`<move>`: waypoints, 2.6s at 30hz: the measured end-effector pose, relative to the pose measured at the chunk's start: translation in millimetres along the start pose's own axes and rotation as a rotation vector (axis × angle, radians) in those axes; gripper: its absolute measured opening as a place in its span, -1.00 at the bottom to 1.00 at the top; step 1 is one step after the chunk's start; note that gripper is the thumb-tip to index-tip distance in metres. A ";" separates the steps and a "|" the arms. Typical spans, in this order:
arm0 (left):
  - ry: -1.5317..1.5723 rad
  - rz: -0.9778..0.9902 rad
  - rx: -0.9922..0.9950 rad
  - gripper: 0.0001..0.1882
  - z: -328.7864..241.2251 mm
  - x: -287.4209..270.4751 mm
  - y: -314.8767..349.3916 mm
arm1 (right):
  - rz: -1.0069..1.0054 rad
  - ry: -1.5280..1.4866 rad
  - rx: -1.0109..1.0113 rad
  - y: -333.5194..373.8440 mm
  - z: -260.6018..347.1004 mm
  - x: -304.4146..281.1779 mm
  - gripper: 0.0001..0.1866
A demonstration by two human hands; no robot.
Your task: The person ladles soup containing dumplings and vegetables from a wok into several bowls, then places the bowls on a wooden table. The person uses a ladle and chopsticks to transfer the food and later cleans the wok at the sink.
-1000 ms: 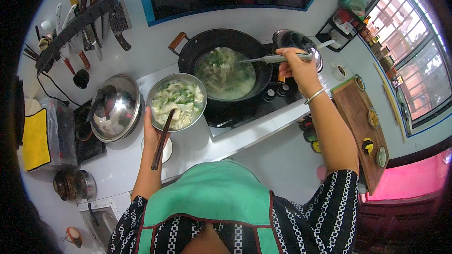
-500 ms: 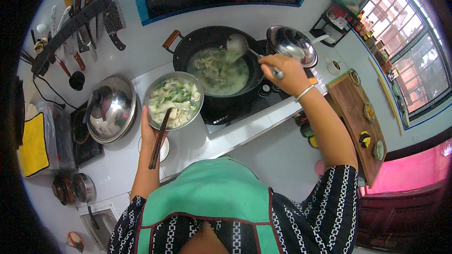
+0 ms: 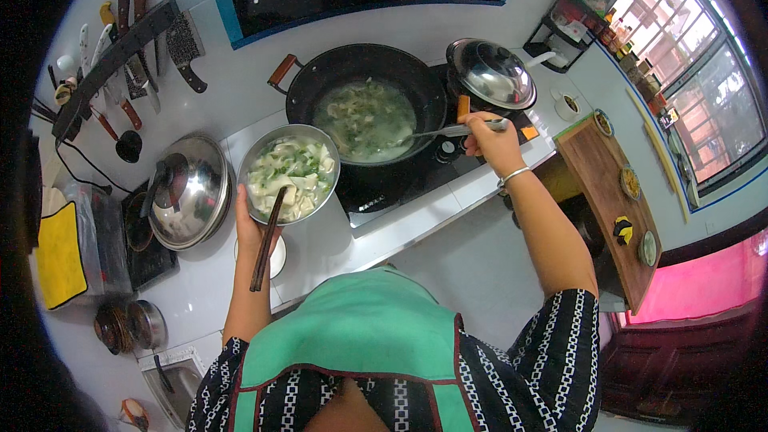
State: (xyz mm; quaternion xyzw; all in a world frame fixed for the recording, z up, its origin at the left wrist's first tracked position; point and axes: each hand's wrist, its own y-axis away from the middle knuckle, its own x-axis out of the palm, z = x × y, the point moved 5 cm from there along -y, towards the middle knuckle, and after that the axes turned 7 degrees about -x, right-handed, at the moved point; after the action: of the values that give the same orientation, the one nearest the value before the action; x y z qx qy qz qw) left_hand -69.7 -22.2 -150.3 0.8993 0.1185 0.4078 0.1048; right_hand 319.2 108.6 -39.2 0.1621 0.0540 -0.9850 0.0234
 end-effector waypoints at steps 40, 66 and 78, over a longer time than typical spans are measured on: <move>0.055 0.065 -0.049 -0.41 -8.9 25.0 4.5 | 0.204 0.049 -0.469 87.9 143.9 4.0 -0.69; 0.065 0.027 -0.061 -0.41 -5.0 15.1 -0.8 | 0.072 -0.263 0.054 14.5 -13.7 24.0 -0.71; 0.051 0.058 -0.041 -0.43 -6.0 21.3 1.1 | 0.069 -0.120 -0.193 -6.9 90.9 6.8 -0.69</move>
State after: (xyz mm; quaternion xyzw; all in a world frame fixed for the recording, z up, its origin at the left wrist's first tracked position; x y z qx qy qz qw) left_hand -60.5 -16.3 -131.0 0.8894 0.0867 0.4356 0.1085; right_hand 283.6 104.9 44.9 0.1017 0.1416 -0.9817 0.0762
